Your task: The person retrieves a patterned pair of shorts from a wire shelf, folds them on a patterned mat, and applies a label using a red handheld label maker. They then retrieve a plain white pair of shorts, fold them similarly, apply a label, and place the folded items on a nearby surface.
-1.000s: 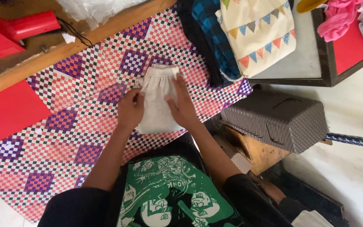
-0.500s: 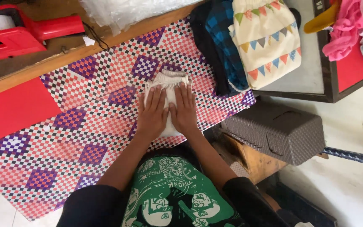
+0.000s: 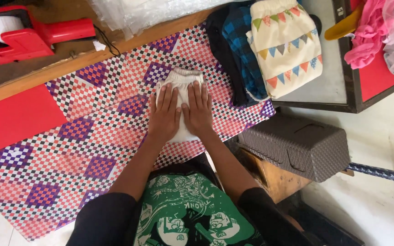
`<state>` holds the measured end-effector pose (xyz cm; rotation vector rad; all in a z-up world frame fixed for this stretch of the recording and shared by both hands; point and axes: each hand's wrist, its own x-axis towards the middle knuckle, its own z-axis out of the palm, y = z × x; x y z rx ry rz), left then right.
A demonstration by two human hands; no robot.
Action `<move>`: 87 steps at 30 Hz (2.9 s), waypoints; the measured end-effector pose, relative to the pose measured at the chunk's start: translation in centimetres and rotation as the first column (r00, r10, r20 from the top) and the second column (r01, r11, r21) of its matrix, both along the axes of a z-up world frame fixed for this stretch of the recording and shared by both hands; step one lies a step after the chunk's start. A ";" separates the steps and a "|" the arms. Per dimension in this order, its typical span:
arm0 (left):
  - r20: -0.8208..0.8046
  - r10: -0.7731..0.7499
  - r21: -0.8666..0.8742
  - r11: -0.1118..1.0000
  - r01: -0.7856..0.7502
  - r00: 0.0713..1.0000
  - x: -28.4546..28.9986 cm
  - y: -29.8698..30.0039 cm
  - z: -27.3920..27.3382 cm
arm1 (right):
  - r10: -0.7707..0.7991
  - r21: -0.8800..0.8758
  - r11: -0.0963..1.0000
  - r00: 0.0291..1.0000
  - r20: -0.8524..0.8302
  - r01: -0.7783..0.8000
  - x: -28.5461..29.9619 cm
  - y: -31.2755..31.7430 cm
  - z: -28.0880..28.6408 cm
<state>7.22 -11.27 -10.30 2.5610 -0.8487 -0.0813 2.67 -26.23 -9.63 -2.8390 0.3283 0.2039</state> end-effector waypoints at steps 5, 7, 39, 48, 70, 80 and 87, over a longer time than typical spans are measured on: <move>0.047 -0.081 0.023 0.997 0.080 0.996 -0.8 0.5 1.8 | 0.019 -0.026 1.000 0.997 0.081 -0.017 -1.0 1.5 0.2; 0.084 -0.130 0.001 0.991 0.131 0.988 -1.9 1.8 1.0 | 0.040 -0.008 0.999 0.994 0.103 -0.039 -2.1 2.4 -0.4; -0.489 -0.394 -0.872 0.216 -0.439 0.778 -0.4 14.8 21.8 | 0.099 0.636 0.741 0.972 0.211 -0.214 6.3 11.9 22.5; -0.618 -0.194 -0.655 0.663 -0.363 0.762 -8.7 8.0 14.4 | -0.394 0.729 0.663 0.907 0.147 0.169 -11.6 1.7 6.3; -0.889 0.023 -0.258 0.801 -0.541 0.457 -7.2 -2.9 21.8 | -0.316 0.637 0.763 0.923 0.219 0.110 -7.5 -5.7 4.5; -0.819 -0.004 -0.346 0.802 -0.487 0.574 -5.3 -1.1 22.8 | -0.175 0.568 0.823 0.953 0.247 0.004 -7.0 -5.5 4.3; -0.212 0.132 -0.143 0.976 -0.165 0.968 -4.5 1.3 6.6 | -0.091 0.554 0.832 0.991 0.094 0.024 -7.3 -6.1 8.6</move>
